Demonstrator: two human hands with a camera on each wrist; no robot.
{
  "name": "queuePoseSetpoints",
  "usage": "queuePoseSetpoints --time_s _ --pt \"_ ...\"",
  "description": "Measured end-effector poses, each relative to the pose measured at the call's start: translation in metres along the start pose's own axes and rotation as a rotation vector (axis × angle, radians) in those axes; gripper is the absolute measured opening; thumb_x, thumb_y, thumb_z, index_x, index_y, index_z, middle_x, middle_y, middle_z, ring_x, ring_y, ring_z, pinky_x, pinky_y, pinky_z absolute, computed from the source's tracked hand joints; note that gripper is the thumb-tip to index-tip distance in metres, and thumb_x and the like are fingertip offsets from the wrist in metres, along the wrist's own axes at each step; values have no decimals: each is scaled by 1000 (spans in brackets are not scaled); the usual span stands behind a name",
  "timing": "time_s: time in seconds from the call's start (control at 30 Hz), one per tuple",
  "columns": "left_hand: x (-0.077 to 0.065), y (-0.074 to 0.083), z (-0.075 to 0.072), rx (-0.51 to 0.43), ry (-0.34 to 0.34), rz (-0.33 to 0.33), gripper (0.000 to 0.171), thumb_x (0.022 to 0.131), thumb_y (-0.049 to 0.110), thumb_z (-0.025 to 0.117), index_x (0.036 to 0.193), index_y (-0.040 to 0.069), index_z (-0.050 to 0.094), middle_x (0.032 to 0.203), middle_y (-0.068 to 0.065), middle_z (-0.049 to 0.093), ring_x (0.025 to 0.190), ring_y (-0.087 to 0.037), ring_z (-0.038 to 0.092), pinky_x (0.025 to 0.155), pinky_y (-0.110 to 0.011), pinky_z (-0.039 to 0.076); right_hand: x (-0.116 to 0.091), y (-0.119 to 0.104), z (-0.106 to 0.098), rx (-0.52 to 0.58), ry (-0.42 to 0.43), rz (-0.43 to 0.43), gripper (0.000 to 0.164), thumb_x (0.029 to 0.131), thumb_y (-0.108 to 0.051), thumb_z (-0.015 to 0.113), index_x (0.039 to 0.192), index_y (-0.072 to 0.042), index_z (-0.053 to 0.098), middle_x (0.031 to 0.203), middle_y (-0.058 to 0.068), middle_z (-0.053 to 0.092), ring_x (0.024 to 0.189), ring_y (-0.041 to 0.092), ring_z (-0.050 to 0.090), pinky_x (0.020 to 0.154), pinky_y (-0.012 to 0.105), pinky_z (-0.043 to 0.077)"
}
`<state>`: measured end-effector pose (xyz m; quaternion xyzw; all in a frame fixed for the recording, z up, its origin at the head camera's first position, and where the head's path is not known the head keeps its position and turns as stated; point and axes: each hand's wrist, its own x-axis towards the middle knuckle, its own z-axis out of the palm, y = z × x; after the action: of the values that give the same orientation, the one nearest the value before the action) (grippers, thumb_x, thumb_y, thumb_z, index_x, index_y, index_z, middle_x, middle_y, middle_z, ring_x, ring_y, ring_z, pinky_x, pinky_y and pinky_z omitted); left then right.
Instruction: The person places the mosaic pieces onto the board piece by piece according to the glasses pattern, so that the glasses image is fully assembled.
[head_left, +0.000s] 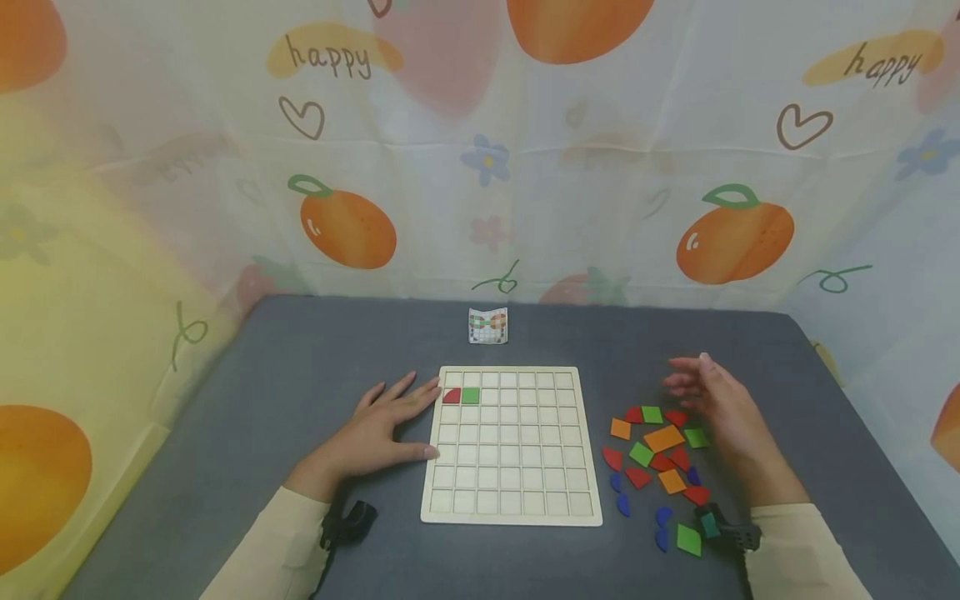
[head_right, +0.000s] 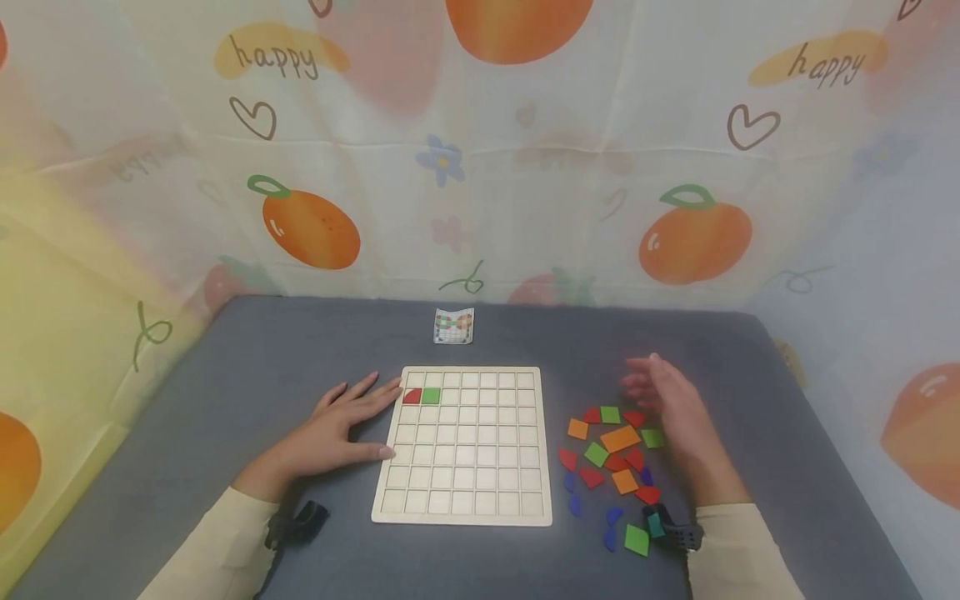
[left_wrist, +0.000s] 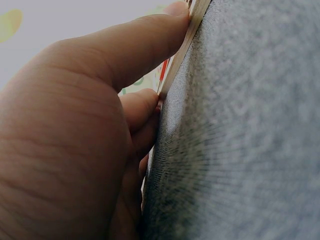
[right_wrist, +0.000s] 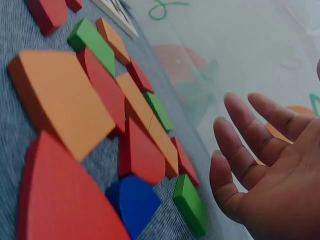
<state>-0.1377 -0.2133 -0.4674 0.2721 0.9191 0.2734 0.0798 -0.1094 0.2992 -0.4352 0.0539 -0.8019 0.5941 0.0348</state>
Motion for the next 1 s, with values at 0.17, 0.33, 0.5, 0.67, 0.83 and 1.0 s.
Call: queuePoseSetpoints --time_s 0.17,0.33,0.5,0.67,0.83,1.0 --pt "0 0 0 8 4 4 98 93 65 80 171 21 41 174 4 34 165 -35 15 123 -71 0 1 7 -3 -12 11 21 67 121 -45 29 145 11 56 117 12 71 106 20 68 89 22 52" --pt "1 0 0 16 5 3 98 92 65 80 171 21 41 174 4 34 165 -35 15 123 -71 1 0 16 -5 -35 8 43 68 121 -45 30 146 14 54 117 16 71 103 19 68 88 23 53" --pt "0 0 0 17 6 6 98 92 64 80 170 21 41 174 4 34 164 -35 15 123 -71 1 0 21 -5 -67 -4 55 64 121 -41 32 148 12 55 120 21 69 103 18 67 89 21 52" --pt "-1 0 -1 16 0 1 98 92 64 80 171 21 40 174 4 34 165 -35 15 123 -71 1 1 24 -5 -66 5 87 62 121 -42 36 148 10 56 120 19 70 104 18 67 88 21 52" --pt "-1 0 0 18 -7 -9 99 92 66 80 171 22 39 175 5 32 165 -34 14 124 -70 0 1 26 -4 -85 -11 125 59 120 -43 42 149 6 57 123 18 69 106 18 66 88 23 52" --pt "-1 0 -2 7 -2 1 99 92 65 80 171 21 40 175 4 33 165 -36 14 123 -71 0 -1 25 -2 -174 -37 145 54 118 -41 50 149 2 59 128 19 68 109 17 64 89 24 52"
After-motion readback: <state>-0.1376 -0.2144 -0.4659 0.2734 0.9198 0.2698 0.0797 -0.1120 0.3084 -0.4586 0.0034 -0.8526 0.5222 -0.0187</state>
